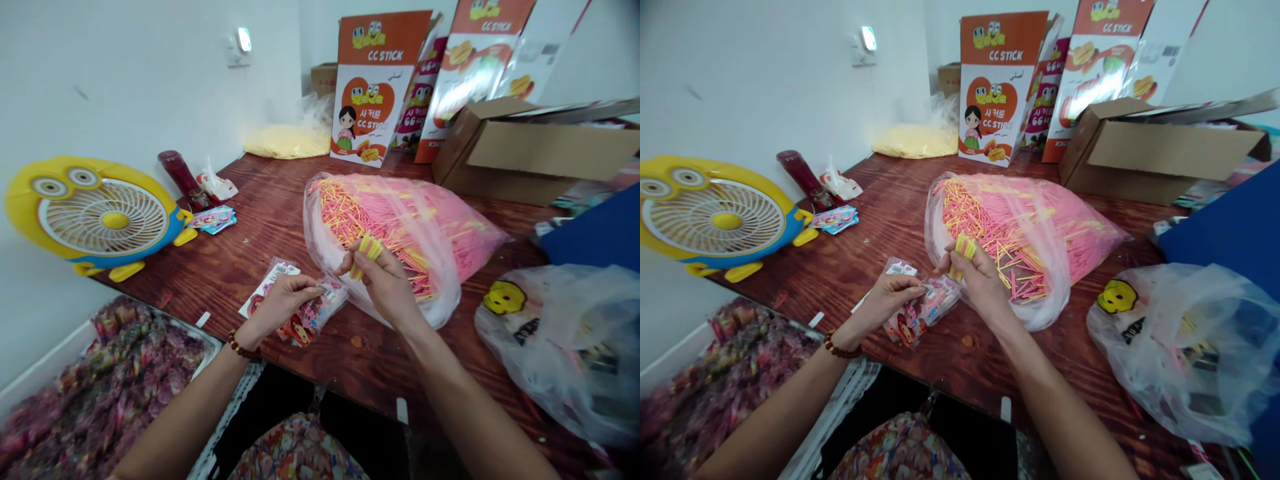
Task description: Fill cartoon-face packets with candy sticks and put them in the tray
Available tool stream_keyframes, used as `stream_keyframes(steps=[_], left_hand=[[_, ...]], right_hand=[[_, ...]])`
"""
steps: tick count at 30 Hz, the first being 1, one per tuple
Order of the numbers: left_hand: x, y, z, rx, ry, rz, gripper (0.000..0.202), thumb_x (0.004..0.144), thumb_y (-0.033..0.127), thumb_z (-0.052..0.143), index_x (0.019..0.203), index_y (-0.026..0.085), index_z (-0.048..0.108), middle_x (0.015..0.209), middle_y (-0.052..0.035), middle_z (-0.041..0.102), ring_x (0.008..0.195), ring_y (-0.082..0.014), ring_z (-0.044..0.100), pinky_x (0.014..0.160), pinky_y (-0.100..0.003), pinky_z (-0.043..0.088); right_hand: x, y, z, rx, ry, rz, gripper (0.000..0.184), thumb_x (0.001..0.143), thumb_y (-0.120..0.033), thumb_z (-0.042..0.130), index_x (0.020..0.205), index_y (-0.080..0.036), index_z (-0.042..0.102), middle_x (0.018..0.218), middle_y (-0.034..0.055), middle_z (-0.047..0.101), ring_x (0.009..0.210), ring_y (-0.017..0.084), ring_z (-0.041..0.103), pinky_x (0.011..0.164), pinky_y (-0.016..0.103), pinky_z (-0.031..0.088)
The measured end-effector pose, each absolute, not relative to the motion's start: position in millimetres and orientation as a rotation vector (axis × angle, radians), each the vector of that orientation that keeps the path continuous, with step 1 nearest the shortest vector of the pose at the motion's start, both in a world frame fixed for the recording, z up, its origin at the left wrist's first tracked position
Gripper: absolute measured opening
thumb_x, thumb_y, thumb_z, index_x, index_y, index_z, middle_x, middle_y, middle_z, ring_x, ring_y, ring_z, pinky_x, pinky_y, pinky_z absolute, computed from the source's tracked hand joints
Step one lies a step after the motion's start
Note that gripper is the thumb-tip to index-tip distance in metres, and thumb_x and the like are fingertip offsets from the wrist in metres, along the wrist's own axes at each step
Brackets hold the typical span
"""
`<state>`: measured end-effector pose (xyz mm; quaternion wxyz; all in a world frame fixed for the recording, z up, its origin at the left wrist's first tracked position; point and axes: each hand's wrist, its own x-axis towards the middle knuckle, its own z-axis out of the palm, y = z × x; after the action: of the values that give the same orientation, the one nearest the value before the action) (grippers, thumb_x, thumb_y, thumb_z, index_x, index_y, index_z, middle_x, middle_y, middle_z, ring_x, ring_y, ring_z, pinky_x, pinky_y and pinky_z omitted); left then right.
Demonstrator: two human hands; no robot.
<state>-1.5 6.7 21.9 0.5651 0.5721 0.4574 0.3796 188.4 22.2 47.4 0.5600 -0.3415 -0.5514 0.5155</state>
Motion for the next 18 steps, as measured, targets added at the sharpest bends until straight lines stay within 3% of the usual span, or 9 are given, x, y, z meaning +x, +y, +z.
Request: stream_keyframes(steps=[5, 10, 15, 18], left_hand=[[9, 3, 16, 1.308, 0.993, 0.924, 0.032, 0.078, 0.046, 0.072, 0.067, 0.016, 0.071, 0.062, -0.0013, 0.067, 0.056, -0.0123, 0.057, 0.056, -0.023, 0.045], [13, 2, 11, 1.321, 1.014, 1.036, 0.030, 0.080, 0.044, 0.071, 0.070, 0.015, 0.073, 0.064, -0.0014, 0.068, 0.059, -0.0120, 0.056, 0.058, -0.023, 0.045], [15, 4, 9, 1.343, 1.039, 1.117, 0.031, 0.078, 0.045, 0.072, 0.068, 0.015, 0.072, 0.064, -0.0008, 0.066, 0.061, -0.0121, 0.054, 0.059, -0.023, 0.044], [17, 7, 10, 1.307, 1.010, 1.129, 0.028, 0.075, 0.043, 0.076, 0.072, 0.015, 0.073, 0.068, -0.0010, 0.067, 0.064, -0.0124, 0.055, 0.062, -0.024, 0.045]], right_hand=[[171, 14, 52, -0.594, -0.981, 1.251, 0.013, 0.089, -0.035, 0.061, 0.097, -0.026, 0.056, 0.076, -0.0036, 0.065, 0.076, 0.015, 0.067, 0.084, 0.036, 0.054], [162, 11, 39, -0.643, -0.983, 1.283, 0.014, 0.090, -0.036, 0.059, 0.100, -0.026, 0.057, 0.080, -0.0024, 0.069, 0.089, 0.019, 0.071, 0.090, 0.039, 0.054], [165, 5, 28, -0.821, -1.154, 1.215, 0.013, 0.091, -0.032, 0.059, 0.099, -0.025, 0.067, 0.108, 0.0017, 0.073, 0.111, 0.020, 0.065, 0.102, 0.039, 0.047], [172, 4, 28, -0.853, -1.269, 1.268, 0.016, 0.089, -0.032, 0.062, 0.100, -0.025, 0.071, 0.116, 0.0021, 0.072, 0.111, 0.020, 0.064, 0.101, 0.036, 0.047]])
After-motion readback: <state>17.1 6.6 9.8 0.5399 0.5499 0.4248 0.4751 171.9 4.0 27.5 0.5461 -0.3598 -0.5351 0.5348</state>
